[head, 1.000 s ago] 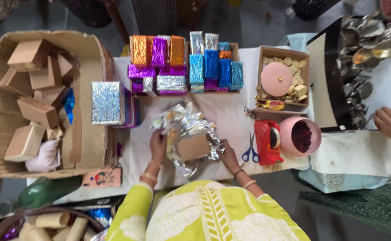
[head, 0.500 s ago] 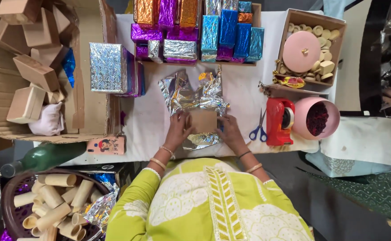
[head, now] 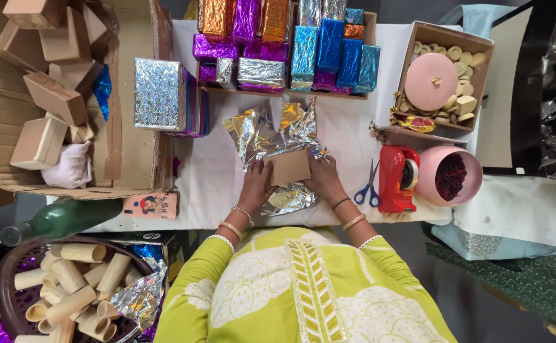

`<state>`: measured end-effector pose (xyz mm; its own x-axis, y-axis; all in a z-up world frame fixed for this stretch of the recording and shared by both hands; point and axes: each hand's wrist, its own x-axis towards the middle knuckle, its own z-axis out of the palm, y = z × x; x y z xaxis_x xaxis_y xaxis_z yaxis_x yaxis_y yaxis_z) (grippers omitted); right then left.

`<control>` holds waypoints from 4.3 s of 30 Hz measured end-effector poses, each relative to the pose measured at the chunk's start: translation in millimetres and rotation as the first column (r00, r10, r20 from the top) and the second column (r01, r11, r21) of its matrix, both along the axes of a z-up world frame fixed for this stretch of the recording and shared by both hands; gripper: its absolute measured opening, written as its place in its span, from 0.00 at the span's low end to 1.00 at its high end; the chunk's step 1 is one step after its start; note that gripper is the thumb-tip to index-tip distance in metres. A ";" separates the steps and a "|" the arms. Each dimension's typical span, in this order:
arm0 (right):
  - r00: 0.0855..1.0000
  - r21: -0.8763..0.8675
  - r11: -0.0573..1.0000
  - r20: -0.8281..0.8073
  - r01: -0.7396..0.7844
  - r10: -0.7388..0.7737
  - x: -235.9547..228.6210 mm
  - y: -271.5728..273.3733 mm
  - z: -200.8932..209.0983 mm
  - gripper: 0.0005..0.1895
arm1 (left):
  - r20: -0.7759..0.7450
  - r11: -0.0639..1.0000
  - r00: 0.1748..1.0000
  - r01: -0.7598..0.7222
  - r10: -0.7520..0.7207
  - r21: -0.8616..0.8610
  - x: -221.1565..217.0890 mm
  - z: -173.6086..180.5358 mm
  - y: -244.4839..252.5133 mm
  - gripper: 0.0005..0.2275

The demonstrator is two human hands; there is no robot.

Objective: Wrapping small cardboard boxes with decorative and metallic paper.

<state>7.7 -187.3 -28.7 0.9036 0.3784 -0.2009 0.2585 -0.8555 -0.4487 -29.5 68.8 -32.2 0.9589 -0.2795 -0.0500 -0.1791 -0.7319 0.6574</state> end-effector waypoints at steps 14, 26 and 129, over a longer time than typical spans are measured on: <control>0.941 0.415 0.862 0.038 0.292 -0.337 65.5 -19.0 -34.7 0.34 | 0.098 0.734 0.741 -0.621 0.664 -0.276 65.8 -49.0 28.8 0.39; 0.635 0.454 0.498 -0.716 0.739 -0.289 98.5 -12.1 -56.5 0.13 | -0.510 0.586 0.845 -0.497 0.159 -0.641 97.6 -18.0 38.7 0.04; 0.838 -0.022 0.987 0.527 -0.158 0.146 -36.7 19.7 60.3 0.17 | 0.399 0.798 0.719 0.367 -0.569 0.478 -16.9 -16.5 -26.1 0.23</control>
